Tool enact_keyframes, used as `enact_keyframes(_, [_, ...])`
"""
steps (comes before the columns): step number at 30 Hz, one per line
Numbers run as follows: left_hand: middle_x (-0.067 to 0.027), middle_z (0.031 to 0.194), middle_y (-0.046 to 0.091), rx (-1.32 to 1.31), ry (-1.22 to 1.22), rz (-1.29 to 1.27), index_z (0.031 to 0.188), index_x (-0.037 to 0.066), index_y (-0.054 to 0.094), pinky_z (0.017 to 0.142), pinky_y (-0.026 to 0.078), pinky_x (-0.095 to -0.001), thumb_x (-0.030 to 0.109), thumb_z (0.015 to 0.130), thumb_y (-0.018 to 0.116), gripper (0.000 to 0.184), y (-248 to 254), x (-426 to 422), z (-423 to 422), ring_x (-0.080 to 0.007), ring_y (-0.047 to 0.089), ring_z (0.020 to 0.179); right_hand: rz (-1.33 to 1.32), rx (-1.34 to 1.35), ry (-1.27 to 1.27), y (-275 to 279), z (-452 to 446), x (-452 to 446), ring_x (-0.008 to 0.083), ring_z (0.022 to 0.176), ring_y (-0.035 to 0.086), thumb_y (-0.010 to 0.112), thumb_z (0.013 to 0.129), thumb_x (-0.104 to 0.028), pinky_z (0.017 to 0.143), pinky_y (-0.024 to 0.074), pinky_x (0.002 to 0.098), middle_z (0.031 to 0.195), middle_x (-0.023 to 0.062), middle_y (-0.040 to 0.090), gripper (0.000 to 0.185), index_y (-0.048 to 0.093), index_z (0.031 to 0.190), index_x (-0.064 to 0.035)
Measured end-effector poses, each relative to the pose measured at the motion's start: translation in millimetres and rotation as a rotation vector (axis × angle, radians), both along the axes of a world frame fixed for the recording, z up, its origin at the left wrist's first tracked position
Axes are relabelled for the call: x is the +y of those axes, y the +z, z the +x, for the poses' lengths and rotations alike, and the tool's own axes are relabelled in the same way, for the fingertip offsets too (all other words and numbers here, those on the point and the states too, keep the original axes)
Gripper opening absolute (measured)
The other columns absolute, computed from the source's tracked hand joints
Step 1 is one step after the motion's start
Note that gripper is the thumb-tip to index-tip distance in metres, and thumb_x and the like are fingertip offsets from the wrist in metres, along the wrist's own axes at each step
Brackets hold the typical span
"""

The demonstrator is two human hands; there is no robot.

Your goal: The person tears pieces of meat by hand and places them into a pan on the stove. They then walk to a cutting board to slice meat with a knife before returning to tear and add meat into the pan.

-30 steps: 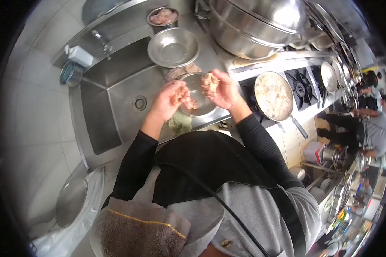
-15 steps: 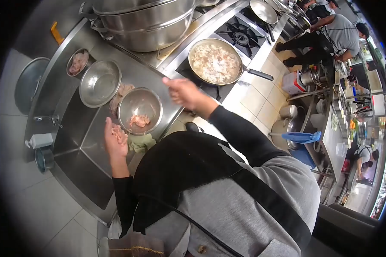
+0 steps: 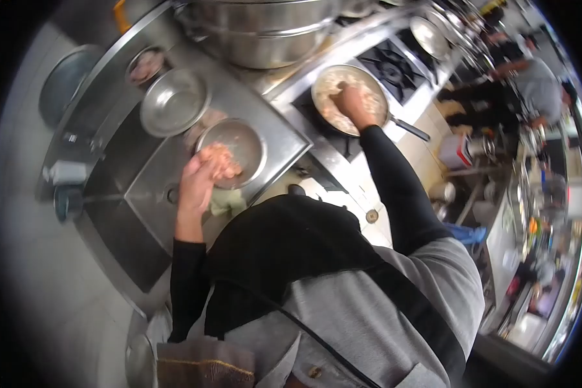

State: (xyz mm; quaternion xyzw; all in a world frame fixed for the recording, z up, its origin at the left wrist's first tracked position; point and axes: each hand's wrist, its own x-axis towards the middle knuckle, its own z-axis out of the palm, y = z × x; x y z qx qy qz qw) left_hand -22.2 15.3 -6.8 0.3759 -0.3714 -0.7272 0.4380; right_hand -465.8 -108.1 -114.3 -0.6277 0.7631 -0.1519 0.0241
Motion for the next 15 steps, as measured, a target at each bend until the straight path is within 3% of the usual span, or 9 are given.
enact_keyframes(2, [-0.0073,0.102,0.063,0.028,-0.014,-0.101,0.117,-0.002,0.058,0.071,0.047,-0.0256,0.012,0.096,0.055,0.026,-12,-4,7,-0.0109,0.057,0.08,-0.137,-0.345,0.122,42,38,7,0.0296,0.079,0.07,0.069,0.085,-0.027,0.073,0.054,0.0393,0.09,0.0235,0.07,0.038,0.065,0.106,0.0038])
enact_keyframes(4, [-0.0052,0.094,0.064,0.033,0.072,0.008,0.11,-0.004,0.061,0.068,0.05,-0.0259,0.01,0.093,0.06,0.021,-3,-3,2,-0.0096,0.058,0.078,0.007,-0.803,0.299,92,103,29,0.0113,0.075,0.062,0.064,0.091,-0.015,0.069,0.0511,0.0247,0.086,0.0075,0.068,0.027,0.061,0.111,0.0023])
enact_keyframes(5, [-0.0055,0.096,0.065,-0.01,0.11,0.026,0.111,-0.004,0.061,0.07,0.05,-0.0253,0.007,0.092,0.06,0.022,-9,-3,2,-0.0104,0.06,0.081,0.1,-1.063,0.452,101,133,41,0.0098,0.075,0.06,0.06,0.092,-0.005,0.071,0.0502,0.0239,0.093,0.0041,0.066,0.026,0.056,0.118,-0.0013])
enact_keyframes(6, [-0.0064,0.099,0.065,0.014,0.065,0.023,0.112,-0.005,0.06,0.072,0.051,-0.0257,0.005,0.092,0.06,0.023,-9,-4,2,-0.0116,0.062,0.085,0.229,-1.075,0.642,114,161,52,0.0103,0.082,0.062,0.057,0.092,0.001,0.074,0.0507,0.0249,0.107,0.0058,0.063,0.035,0.052,0.126,-0.0038])
enact_keyframes(8, [-0.0072,0.1,0.066,-0.003,0.13,0.053,0.113,-0.005,0.059,0.073,0.051,-0.026,0.004,0.091,0.06,0.024,-3,-1,-4,-0.0123,0.063,0.087,0.363,-1.049,0.921,149,211,79,0.0124,0.103,0.062,0.062,0.086,0.005,0.081,0.0514,0.0271,0.126,0.0066,0.054,0.055,0.045,0.137,-0.0058])
enact_keyframes(9, [-0.0075,0.1,0.066,-0.009,0.155,0.066,0.114,-0.005,0.059,0.074,0.051,-0.0262,0.004,0.091,0.06,0.025,0,-2,-7,-0.0126,0.063,0.088,0.418,-1.109,0.987,148,229,85,0.0125,0.104,0.061,0.065,0.084,0.004,0.083,0.0514,0.0275,0.123,0.0062,0.057,0.057,0.045,0.137,-0.0046])
enact_keyframes(11, [-0.0068,0.096,0.066,-0.066,0.148,0.049,0.11,-0.004,0.06,0.071,0.051,-0.0242,0.004,0.09,0.061,0.021,-3,-4,-1,-0.0121,0.063,0.082,0.241,-1.035,1.014,135,246,83,0.0134,0.088,0.062,0.062,0.086,-0.002,0.077,0.0527,0.0267,0.099,0.0069,0.065,0.037,0.057,0.123,-0.0024])
enact_keyframes(15, [-0.0051,0.094,0.066,-0.145,0.065,0.043,0.107,-0.001,0.059,0.073,0.051,-0.0235,0.006,0.09,0.063,0.018,-8,-4,14,-0.0124,0.064,0.082,0.545,-1.306,0.802,128,240,70,0.0098,0.076,0.061,0.061,0.089,-0.004,0.07,0.0521,0.0253,0.085,0.0033,0.065,0.02,0.063,0.108,0.0008])
